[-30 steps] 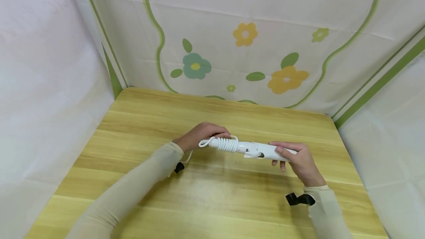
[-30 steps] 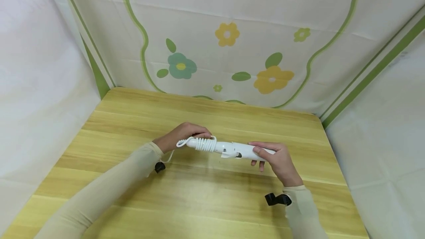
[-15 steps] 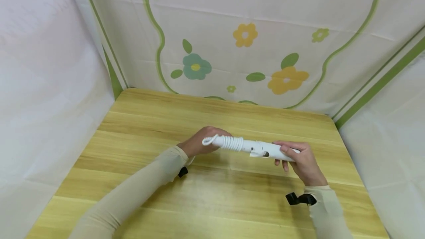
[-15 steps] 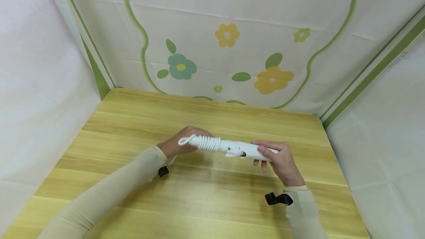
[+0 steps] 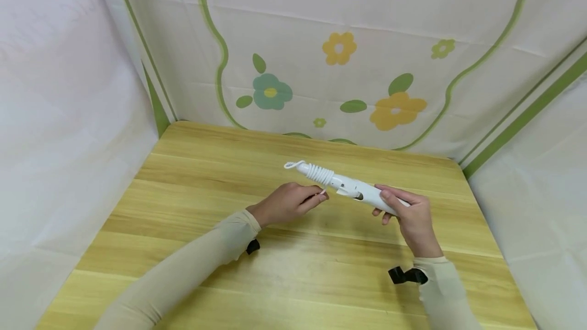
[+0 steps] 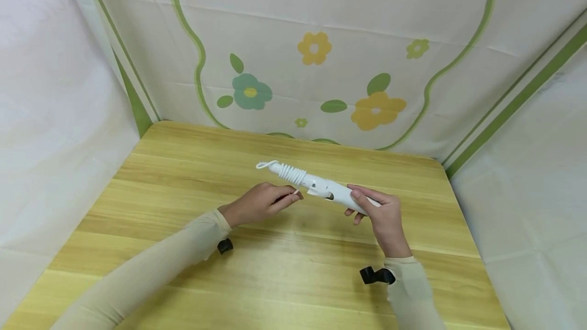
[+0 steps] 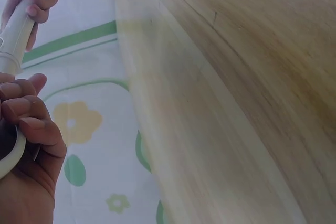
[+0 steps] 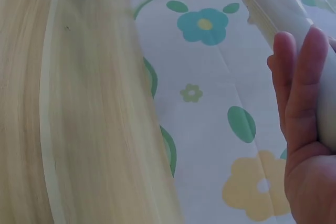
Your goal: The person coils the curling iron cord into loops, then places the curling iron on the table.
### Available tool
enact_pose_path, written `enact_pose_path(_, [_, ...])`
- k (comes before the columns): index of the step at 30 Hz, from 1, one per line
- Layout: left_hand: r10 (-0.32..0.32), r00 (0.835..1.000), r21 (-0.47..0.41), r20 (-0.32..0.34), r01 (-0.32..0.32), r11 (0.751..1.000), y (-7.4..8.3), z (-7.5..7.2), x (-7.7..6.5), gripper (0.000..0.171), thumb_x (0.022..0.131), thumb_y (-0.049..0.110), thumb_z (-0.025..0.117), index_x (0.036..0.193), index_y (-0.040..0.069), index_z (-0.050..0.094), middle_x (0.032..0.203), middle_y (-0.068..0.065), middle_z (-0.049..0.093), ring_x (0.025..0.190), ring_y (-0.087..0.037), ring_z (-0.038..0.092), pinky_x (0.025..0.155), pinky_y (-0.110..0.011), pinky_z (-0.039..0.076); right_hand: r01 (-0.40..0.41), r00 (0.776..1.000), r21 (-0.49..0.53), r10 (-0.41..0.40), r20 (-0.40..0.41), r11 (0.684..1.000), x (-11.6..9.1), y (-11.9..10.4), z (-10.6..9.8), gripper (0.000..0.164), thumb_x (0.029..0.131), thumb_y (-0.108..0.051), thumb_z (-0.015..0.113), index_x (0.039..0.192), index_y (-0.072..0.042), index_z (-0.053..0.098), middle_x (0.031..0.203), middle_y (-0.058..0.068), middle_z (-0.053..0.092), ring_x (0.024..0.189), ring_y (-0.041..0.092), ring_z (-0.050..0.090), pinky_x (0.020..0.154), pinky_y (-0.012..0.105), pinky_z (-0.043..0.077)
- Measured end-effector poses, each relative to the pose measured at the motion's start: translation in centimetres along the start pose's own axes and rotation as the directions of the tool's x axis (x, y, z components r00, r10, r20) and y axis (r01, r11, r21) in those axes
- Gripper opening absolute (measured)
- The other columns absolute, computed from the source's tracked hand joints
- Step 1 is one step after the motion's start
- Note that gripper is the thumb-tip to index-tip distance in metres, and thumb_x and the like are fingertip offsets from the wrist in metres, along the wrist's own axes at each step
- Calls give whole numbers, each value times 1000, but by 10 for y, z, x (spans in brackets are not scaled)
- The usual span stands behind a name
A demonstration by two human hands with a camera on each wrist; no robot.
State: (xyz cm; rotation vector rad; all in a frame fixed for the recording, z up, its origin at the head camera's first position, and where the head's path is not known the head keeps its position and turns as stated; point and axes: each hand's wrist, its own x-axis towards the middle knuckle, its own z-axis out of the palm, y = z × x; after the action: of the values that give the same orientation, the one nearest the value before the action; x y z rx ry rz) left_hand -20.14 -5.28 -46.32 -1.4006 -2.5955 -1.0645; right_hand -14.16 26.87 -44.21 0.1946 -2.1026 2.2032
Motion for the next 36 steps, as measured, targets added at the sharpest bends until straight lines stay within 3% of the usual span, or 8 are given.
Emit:
enact_pose_path(7, [-10, 1000, 65, 19, 9, 998, -4, 1, -2, 29, 118, 27, 51, 113, 12, 75, 73, 8, 60, 56, 3, 36, 60, -18, 39, 38, 999, -89, -36, 21, 995, 0, 5, 2, 31, 106, -5, 71, 126, 18, 71, 110, 6, 84, 69, 18, 80, 51, 30, 60])
enact_pose_path(15, [-89, 996, 220, -10, 89, 972, -6, -4, 1, 28, 118, 32, 50, 104, 17, 69, 71, 10, 52, 62, -2, 41, 61, -22, 37, 70, 995, -99, -77, -65, 993, 0, 9, 11, 31, 104, -3, 74, 126, 19, 71, 109, 4, 84, 67, 20, 79, 51, 31, 60])
enact_pose_path(21, [-115, 991, 207, -67, 126, 970, -7, -12, 1, 24, 117, 33, 54, 108, 18, 70, 73, 11, 53, 62, -2, 41, 60, -21, 36, 46, 986, -108, -63, -155, 993, 3, 11, 16, 33, 102, -8, 77, 124, 17, 73, 103, 5, 84, 65, 20, 78, 52, 31, 60])
enact_pose_path(29, [-99, 992, 159, -71, 110, 981, -6, -18, -2, 21, 115, 30, 59, 107, 16, 72, 71, 10, 52, 59, -1, 38, 56, -20, 32, -5, 967, -115, -24, -254, 993, 7, 18, 10, 36, 101, -12, 80, 124, 15, 74, 100, 2, 84, 64, 17, 78, 53, 29, 61])
enact_pose_path(32, [-81, 993, 148, -90, 94, 985, -6, -19, -3, 21, 115, 28, 59, 106, 15, 72, 70, 10, 52, 58, -1, 37, 55, -20, 32, -32, 967, -120, 0, -255, 992, 7, 22, 7, 38, 101, -14, 81, 124, 15, 74, 101, 0, 84, 64, 18, 78, 53, 29, 61])
enact_pose_path(36, [-40, 991, 150, -124, 59, 987, -6, -20, -1, 20, 114, 26, 60, 105, 15, 74, 69, 11, 53, 57, 0, 38, 56, -19, 33, -74, 981, -189, 37, -190, 979, 6, 26, 5, 39, 101, -18, 81, 126, 13, 75, 102, -3, 84, 65, 19, 79, 54, 31, 62])
